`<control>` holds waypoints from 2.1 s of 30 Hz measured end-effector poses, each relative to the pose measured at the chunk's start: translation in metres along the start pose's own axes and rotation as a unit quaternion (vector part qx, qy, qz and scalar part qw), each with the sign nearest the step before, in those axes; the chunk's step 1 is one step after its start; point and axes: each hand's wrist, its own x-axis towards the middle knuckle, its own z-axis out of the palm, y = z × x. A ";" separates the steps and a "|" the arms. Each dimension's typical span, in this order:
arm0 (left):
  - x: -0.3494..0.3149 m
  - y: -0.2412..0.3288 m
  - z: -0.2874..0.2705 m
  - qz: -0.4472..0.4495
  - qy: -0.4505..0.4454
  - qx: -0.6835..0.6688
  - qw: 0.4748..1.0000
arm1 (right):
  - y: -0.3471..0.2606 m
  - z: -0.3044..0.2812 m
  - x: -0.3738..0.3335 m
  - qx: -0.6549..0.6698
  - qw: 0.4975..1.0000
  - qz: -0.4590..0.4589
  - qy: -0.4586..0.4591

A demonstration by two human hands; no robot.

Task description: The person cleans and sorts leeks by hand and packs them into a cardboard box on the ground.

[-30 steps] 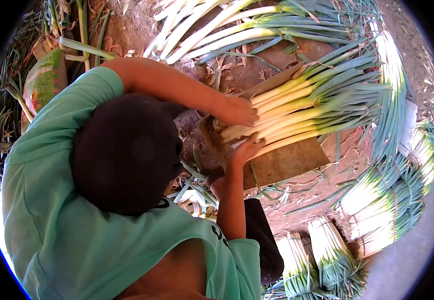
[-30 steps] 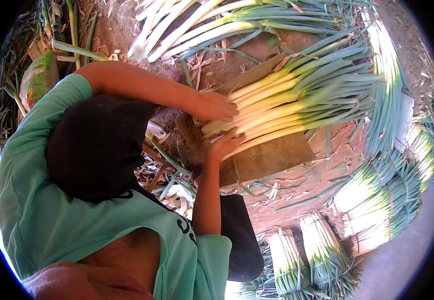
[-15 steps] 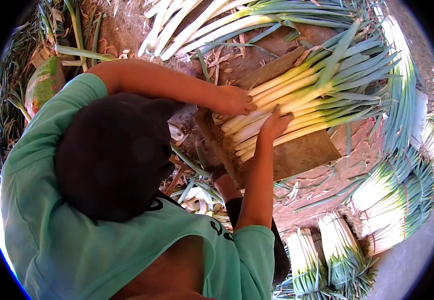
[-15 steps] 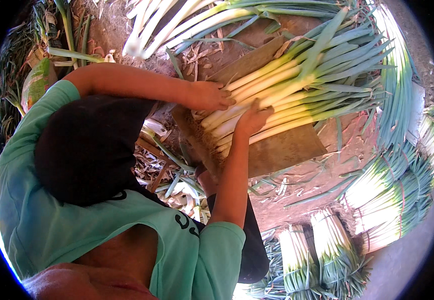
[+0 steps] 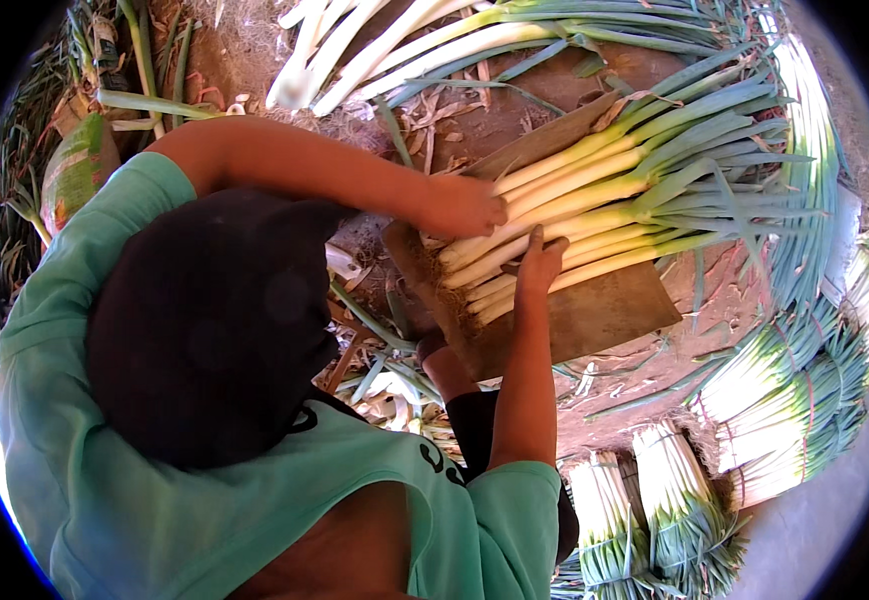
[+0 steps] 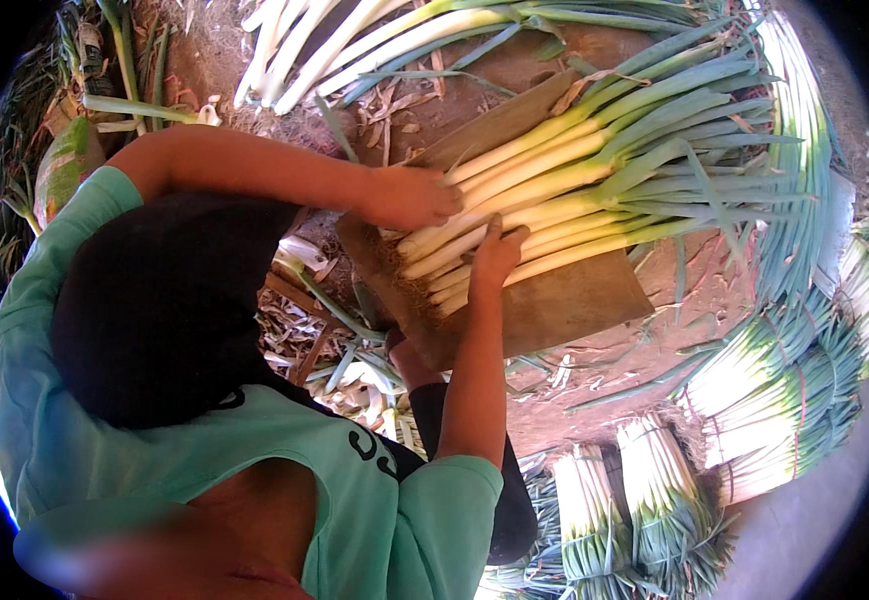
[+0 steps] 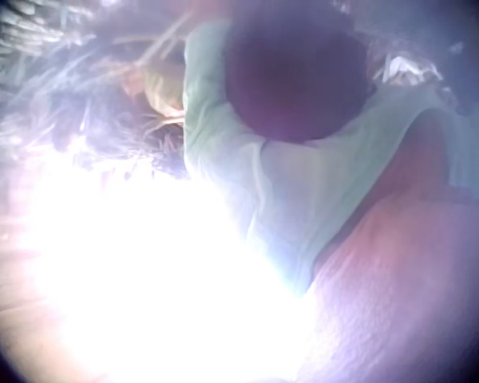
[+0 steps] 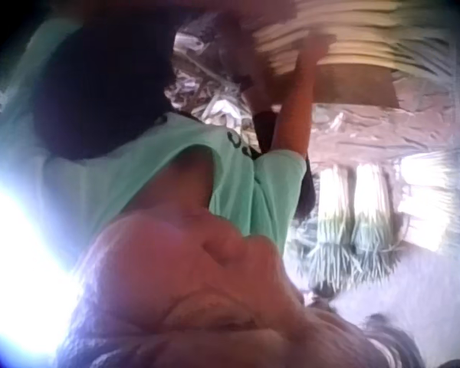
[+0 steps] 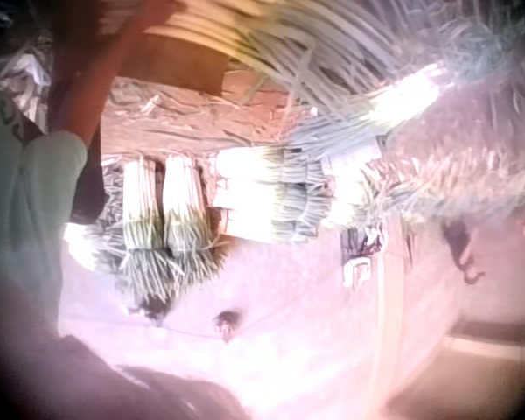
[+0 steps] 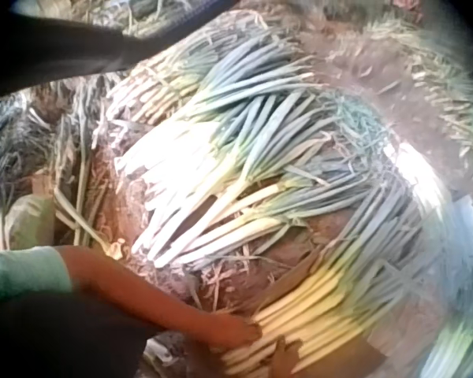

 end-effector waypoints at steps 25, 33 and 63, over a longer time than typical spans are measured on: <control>0.018 0.001 0.055 0.118 -0.050 -0.049 0.990 | -0.057 -0.083 0.123 -0.205 0.959 -0.108 0.161; 0.021 0.011 0.057 0.097 -0.063 -0.033 0.993 | -0.208 -0.013 0.039 0.021 0.976 -0.215 0.035; -0.030 0.018 0.005 0.066 0.118 -0.256 0.957 | -0.232 0.120 0.032 0.390 0.918 0.071 -0.028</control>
